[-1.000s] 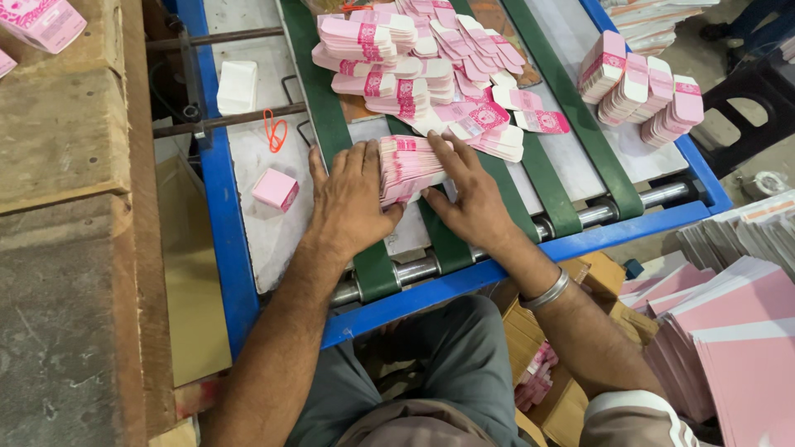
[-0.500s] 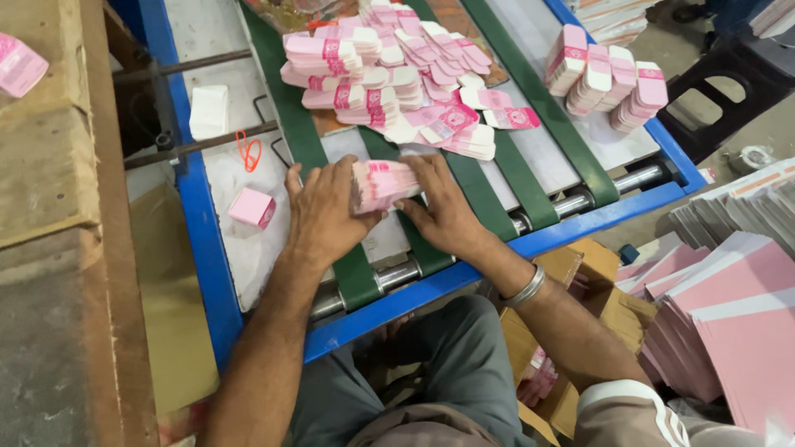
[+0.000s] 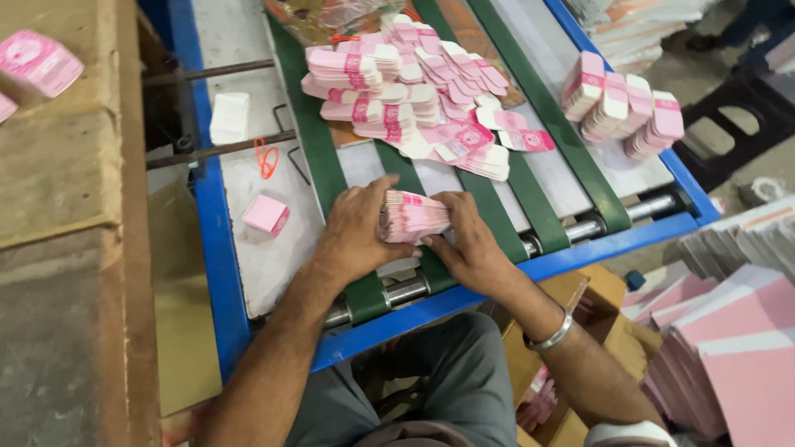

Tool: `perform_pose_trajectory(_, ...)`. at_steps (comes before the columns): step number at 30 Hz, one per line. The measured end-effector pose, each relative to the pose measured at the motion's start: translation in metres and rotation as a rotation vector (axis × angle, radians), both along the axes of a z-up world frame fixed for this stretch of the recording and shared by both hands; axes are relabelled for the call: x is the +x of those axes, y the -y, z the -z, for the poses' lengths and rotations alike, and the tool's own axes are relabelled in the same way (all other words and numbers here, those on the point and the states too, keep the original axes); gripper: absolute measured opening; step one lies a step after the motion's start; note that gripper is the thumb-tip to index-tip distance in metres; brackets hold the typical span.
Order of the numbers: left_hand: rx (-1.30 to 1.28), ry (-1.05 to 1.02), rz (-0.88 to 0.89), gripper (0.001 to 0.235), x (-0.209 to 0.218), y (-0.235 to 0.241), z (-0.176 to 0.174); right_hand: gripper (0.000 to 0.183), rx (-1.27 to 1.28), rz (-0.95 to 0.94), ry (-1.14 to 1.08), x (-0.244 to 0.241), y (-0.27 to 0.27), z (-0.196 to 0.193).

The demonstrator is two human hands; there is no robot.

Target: The person gathers pink and white paper sheets from a conveyor belt, aligns them into stacks, and secures each bundle with a rubber band. The person then places the completed bundles onto the side of the conveyor.

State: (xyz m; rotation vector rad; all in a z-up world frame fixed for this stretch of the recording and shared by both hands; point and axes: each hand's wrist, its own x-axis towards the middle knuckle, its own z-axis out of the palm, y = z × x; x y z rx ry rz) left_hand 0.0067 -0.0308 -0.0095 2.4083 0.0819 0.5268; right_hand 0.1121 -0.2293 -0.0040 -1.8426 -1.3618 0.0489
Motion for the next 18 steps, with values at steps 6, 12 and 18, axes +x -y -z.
perform_pose_trajectory(6,-0.101,-0.032,0.040,0.060,-0.001,-0.003,-0.008,0.057,-0.228,-0.044,-0.080,0.013,0.008,-0.018)
perform_pose_trajectory(12,-0.068,-0.016,0.026,0.057,0.001,-0.005,-0.009,0.045,-0.213,0.177,-0.139,0.103,-0.044,-0.043)
perform_pose_trajectory(18,-0.043,-0.023,0.042,0.058,0.002,-0.007,-0.004,0.063,-0.191,-0.056,0.425,0.158,-0.150,-0.048)
